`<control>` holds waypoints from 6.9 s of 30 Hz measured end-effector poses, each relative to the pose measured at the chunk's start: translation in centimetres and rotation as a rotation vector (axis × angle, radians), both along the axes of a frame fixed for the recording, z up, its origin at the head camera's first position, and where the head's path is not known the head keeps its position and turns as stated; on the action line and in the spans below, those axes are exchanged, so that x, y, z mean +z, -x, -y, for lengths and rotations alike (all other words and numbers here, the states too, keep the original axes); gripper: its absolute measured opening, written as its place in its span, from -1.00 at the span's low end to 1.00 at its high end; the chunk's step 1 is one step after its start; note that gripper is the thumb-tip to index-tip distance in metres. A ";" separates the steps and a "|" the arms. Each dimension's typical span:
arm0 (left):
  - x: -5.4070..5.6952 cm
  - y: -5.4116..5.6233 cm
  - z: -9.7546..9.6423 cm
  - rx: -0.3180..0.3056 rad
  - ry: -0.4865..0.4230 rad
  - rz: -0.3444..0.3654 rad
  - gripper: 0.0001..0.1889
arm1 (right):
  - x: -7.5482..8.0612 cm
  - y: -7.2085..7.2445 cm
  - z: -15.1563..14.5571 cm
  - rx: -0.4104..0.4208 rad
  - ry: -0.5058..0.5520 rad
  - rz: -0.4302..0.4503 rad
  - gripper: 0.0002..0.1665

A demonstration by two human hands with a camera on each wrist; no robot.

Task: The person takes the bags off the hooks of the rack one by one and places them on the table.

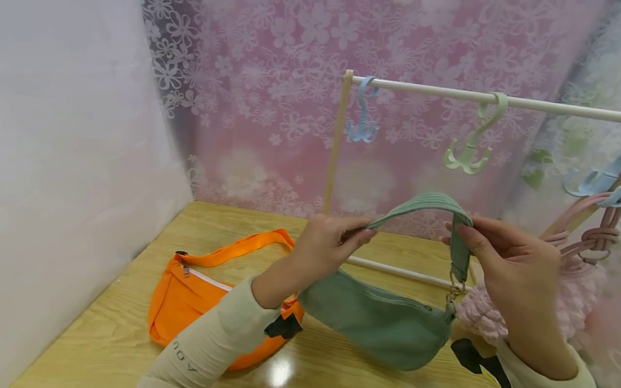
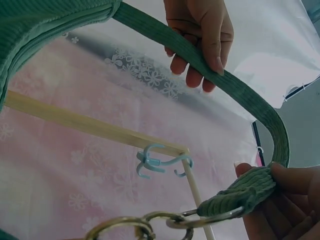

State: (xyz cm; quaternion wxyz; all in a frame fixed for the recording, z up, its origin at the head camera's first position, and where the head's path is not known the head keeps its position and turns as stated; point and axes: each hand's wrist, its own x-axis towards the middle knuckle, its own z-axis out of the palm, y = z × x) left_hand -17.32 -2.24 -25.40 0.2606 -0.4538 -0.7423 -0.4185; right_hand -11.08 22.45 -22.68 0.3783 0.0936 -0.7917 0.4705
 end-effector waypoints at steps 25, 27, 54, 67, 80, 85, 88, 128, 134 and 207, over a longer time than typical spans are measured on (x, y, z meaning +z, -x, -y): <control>0.1 -2.0 3.5 -0.086 0.108 0.289 -0.82 | -2.3 -1.0 -0.3 0.171 -0.219 -0.036 -0.77; 0.2 -2.2 3.7 -0.100 0.105 0.324 -0.82 | -2.2 -1.1 -0.3 0.173 -0.229 -0.041 -0.76; -2.9 2.2 4.9 0.020 0.215 0.560 -0.68 | -4.4 3.8 0.7 0.269 -0.209 0.239 -0.73; -5.8 6.7 3.0 0.160 0.307 0.671 -0.70 | -7.0 8.1 0.1 0.247 -0.183 0.441 -0.55; -10.0 10.3 1.3 0.222 0.427 0.729 -0.80 | -11.8 13.8 -0.7 0.233 -0.140 0.665 -0.62; -10.9 11.0 0.7 0.238 0.443 0.753 -0.77 | -12.7 14.9 -0.7 0.196 -0.197 0.694 -0.62; -11.1 11.3 0.6 0.264 0.462 0.760 -0.77 | -13.2 15.5 -0.5 0.158 -0.243 0.686 -0.60; -11.9 11.6 -0.8 0.365 0.651 0.740 -0.76 | -15.6 16.3 0.0 0.136 -0.568 0.691 -0.62; -11.1 10.7 -1.2 0.402 0.717 0.613 -0.73 | -14.6 15.4 -0.3 0.135 -0.633 0.609 -0.58; 13.1 3.0 -14.9 0.253 0.493 -0.166 -0.56 | 1.9 -1.3 -6.2 -0.222 -1.028 0.195 -0.34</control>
